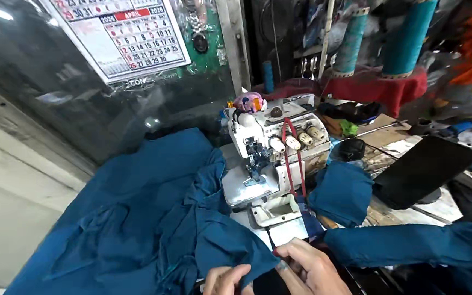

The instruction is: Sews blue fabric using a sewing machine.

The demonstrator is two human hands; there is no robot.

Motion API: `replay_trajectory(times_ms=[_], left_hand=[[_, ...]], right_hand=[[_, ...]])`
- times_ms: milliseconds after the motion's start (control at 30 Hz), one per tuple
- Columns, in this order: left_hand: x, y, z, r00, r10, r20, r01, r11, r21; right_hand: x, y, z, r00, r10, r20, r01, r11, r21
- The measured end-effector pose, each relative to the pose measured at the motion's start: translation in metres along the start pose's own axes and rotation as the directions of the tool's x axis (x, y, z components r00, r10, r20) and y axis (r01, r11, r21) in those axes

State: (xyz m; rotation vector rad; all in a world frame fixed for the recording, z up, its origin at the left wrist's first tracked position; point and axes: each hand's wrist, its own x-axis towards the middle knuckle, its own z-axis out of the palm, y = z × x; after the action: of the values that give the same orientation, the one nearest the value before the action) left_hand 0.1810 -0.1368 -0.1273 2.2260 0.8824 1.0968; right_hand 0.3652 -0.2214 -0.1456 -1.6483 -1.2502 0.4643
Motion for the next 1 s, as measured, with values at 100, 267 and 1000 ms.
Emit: replay_trajectory(times_ms=[100,267,1000], left_hand=[[0.011,-0.02,-0.004,0.997,0.053,0.054,-0.052,0.998,-0.019],[0.047,0.024,-0.043,0.977,0.214,0.002,-0.212,0.969,0.128],[0.072,-0.046,0.035,0.941,0.101,0.323,-0.263,0.819,0.511]], right_hand=[[0.0,-0.014,0.006,0.996,0.009,0.092,-0.014,0.998,0.063],[-0.002,-0.052,-0.011,0.981,-0.066,0.181,0.003,0.944,0.329],[0.008,0.017,-0.057,0.916,0.102,0.389,-0.104,0.994,-0.015]])
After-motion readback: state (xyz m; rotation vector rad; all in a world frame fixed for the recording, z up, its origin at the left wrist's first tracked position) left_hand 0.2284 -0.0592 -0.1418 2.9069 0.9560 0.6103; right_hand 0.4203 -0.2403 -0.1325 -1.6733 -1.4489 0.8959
